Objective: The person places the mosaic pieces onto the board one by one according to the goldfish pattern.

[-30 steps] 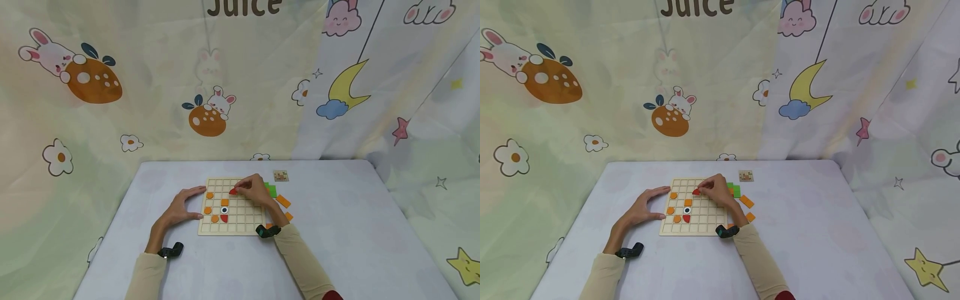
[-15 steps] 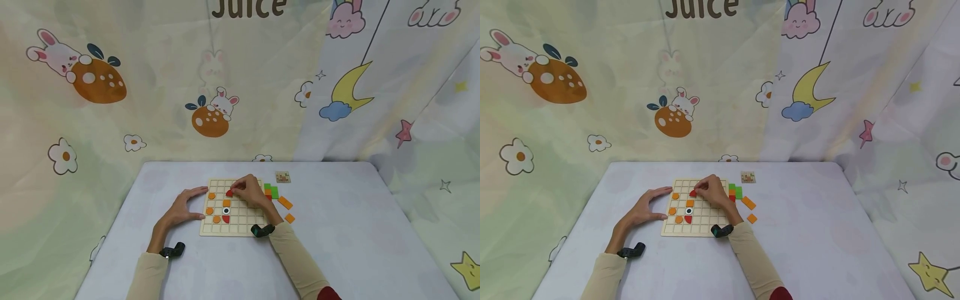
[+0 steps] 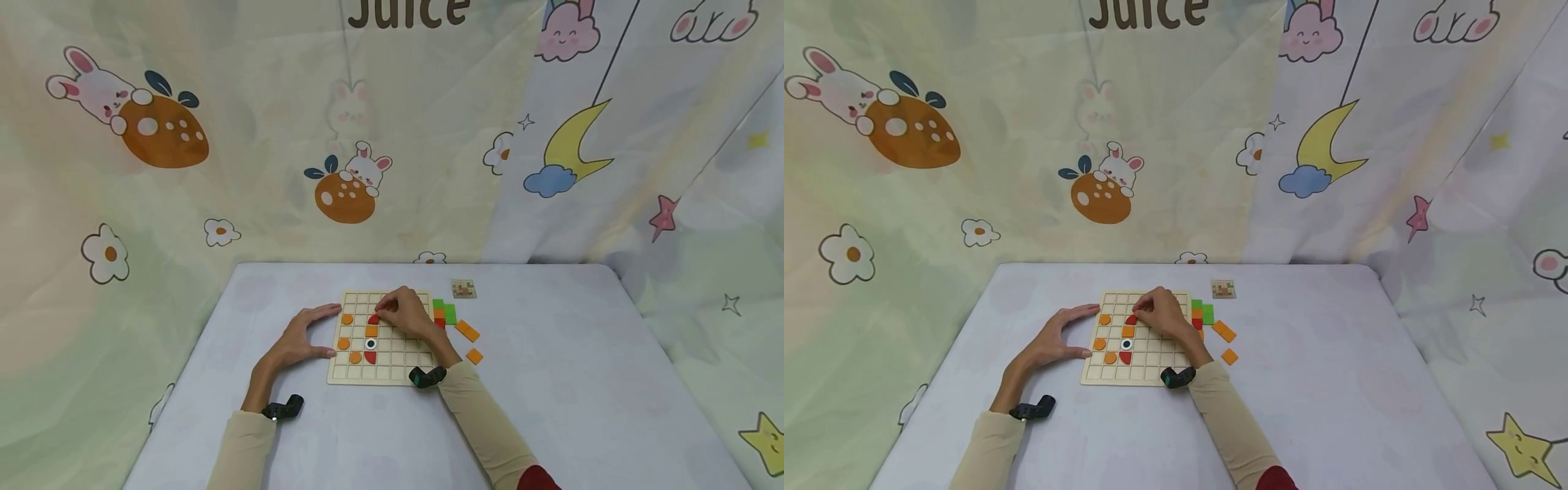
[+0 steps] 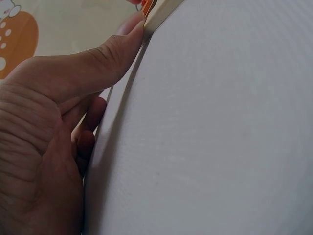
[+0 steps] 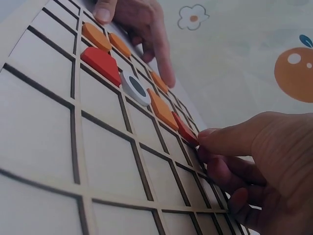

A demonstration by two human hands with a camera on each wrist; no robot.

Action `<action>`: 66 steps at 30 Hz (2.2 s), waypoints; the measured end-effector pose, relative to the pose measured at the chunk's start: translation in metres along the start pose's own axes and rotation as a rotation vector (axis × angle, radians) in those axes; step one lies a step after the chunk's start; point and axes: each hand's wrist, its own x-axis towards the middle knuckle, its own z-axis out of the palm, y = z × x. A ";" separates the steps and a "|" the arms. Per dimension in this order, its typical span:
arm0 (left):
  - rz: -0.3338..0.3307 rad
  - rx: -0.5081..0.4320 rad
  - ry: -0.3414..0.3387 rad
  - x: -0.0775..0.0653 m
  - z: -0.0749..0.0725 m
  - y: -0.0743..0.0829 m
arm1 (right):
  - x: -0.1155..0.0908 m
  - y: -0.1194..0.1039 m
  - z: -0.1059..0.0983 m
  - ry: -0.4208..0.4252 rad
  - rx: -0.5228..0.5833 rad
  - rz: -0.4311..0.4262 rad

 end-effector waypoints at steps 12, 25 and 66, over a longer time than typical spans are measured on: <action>-0.019 0.003 0.000 -0.002 0.000 0.000 | -0.006 -0.001 -0.001 -0.025 0.009 -0.009; -0.013 0.007 0.000 -0.001 0.000 -0.001 | -0.005 -0.002 0.003 -0.032 -0.062 -0.005; -0.002 0.010 0.005 0.000 0.002 -0.001 | -0.021 -0.013 -0.044 0.015 -0.044 -0.054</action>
